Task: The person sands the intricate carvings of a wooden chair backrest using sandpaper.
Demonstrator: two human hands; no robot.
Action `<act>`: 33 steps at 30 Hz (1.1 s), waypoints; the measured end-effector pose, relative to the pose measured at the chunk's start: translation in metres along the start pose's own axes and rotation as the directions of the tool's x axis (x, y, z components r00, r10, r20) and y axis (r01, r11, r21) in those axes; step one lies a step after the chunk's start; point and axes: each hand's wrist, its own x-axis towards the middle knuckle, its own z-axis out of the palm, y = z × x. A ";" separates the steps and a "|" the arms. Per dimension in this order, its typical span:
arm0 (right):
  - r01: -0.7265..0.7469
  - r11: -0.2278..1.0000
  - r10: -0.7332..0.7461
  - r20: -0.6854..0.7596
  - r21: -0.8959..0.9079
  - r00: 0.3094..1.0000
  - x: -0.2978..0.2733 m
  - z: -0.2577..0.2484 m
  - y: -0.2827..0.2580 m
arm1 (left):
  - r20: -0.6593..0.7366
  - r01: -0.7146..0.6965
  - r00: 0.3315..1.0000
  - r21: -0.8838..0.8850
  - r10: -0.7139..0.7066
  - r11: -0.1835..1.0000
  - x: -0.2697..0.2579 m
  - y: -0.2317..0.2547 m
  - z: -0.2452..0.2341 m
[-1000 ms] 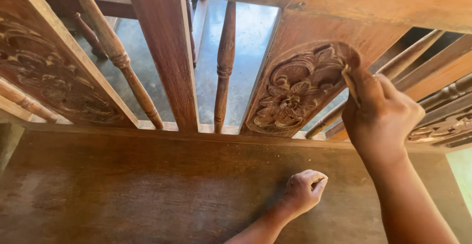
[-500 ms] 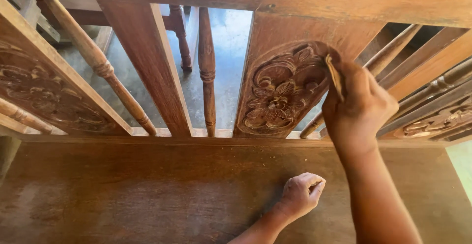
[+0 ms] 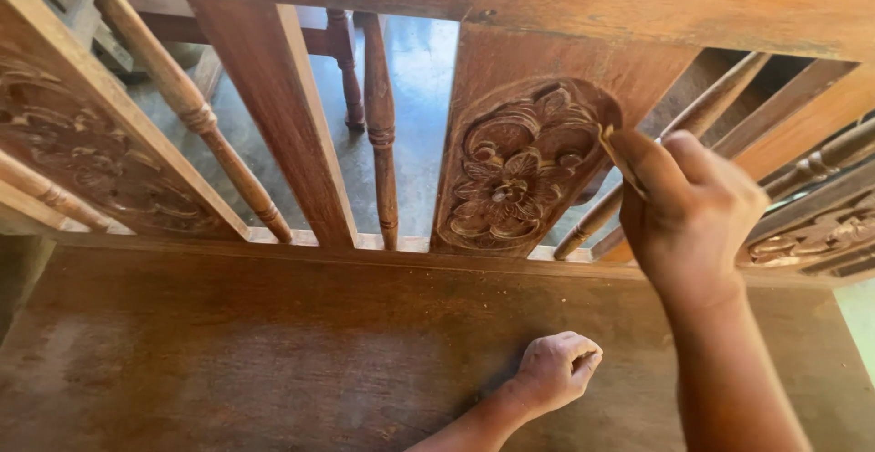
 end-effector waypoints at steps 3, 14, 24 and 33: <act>0.190 0.917 -0.154 0.127 -0.350 0.980 0.024 -0.006 0.006 | -0.001 -0.017 1.000 -0.003 0.017 1.000 -0.001 -0.004 0.001; 0.426 0.842 -0.358 0.247 -0.331 0.900 0.059 -0.005 -0.013 | -0.006 -0.029 1.000 0.013 0.029 1.000 -0.006 -0.009 0.010; 0.522 0.782 -0.446 0.280 -0.340 0.850 0.049 0.002 -0.010 | -0.056 -0.046 0.997 -0.006 0.045 0.999 0.001 -0.002 -0.009; 0.316 0.945 -0.322 0.379 0.080 0.867 0.085 -0.017 -0.001 | -0.061 -0.035 0.998 -0.054 0.032 0.998 -0.001 -0.009 -0.004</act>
